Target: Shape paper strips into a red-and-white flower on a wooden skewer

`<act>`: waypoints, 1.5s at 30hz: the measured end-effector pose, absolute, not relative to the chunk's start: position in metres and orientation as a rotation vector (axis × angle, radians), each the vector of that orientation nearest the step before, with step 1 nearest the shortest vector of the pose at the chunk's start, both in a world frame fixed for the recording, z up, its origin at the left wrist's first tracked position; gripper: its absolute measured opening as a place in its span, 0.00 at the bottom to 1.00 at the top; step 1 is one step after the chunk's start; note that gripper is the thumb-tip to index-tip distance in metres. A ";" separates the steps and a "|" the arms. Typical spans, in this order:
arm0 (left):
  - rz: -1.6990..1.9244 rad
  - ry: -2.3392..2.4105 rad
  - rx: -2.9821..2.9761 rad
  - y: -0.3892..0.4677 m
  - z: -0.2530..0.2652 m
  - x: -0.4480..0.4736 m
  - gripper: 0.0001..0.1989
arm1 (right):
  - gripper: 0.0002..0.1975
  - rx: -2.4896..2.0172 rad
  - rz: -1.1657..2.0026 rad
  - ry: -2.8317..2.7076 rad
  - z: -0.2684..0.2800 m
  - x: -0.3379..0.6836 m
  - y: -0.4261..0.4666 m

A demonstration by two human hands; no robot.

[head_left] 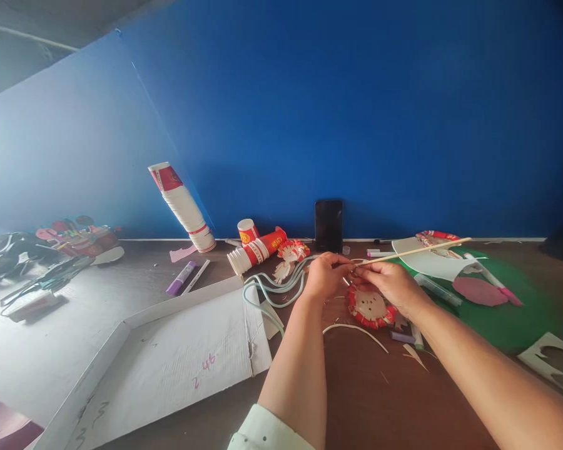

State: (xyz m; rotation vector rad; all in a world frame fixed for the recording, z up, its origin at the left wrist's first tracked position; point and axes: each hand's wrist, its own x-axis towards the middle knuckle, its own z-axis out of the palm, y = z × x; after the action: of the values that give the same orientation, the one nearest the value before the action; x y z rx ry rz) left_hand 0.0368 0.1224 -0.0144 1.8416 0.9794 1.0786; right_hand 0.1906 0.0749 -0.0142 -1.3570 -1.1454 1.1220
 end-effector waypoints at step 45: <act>0.998 0.928 1.789 0.122 -0.011 0.036 0.08 | 0.10 -1.411 1.054 -1.202 -0.015 0.193 0.075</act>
State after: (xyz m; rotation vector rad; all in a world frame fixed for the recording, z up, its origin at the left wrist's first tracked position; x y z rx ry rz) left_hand 0.0359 0.1219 -0.0106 1.7894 0.9280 0.9980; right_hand 0.1930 0.0747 -0.0153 -1.4112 -1.2016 1.0542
